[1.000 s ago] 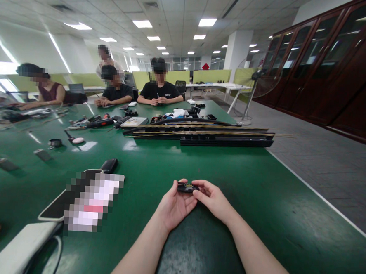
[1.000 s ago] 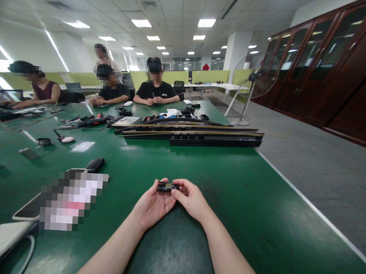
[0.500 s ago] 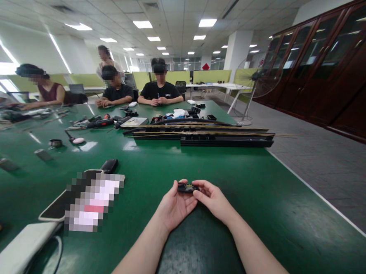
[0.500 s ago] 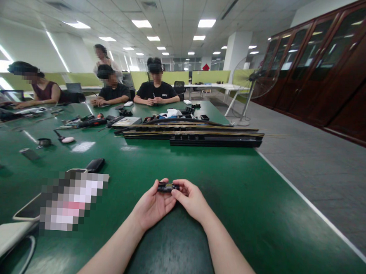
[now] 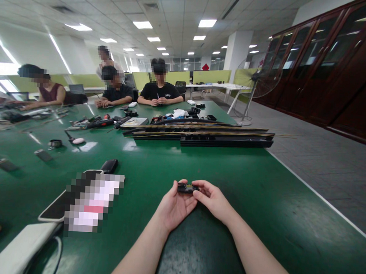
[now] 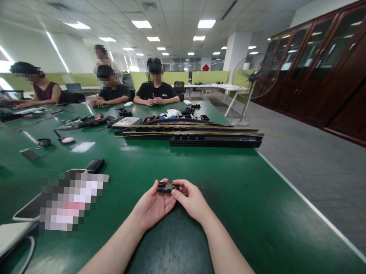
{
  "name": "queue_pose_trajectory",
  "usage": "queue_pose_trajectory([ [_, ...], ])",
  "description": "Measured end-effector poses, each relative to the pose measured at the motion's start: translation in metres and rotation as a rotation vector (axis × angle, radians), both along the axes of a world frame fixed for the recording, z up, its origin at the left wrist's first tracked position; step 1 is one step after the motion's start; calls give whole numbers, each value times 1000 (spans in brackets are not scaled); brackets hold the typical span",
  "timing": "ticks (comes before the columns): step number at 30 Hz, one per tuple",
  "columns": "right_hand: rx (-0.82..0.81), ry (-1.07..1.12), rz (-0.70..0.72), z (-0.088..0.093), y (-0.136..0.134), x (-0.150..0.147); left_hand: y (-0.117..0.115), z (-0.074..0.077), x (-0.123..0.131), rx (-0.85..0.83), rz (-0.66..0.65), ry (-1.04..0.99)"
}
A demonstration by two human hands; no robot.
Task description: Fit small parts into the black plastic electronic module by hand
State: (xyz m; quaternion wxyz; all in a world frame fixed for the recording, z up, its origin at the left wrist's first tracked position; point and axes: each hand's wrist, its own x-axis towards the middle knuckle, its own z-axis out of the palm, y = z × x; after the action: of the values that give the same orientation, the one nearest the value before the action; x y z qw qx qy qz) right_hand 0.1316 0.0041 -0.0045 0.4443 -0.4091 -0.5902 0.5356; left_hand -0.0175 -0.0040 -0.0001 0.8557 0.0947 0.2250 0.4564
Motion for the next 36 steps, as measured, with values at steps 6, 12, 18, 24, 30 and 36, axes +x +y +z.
queue_pose_trajectory([
  [6,-6,2,5,1,-1,-1,0,0,0,4,1,-4],
  [12,-15,10,-5,1,0,-1,0,1,0,3,2,5],
  [18,-9,0,5,2,-1,-1,0,0,0,9,-4,3],
  [24,-8,1,7,2,-1,-1,0,0,-1,11,-4,7],
  [30,2,-2,5,1,-1,0,0,0,0,19,-5,2],
  [36,-1,-1,-1,2,-1,0,0,0,0,18,-4,5],
])
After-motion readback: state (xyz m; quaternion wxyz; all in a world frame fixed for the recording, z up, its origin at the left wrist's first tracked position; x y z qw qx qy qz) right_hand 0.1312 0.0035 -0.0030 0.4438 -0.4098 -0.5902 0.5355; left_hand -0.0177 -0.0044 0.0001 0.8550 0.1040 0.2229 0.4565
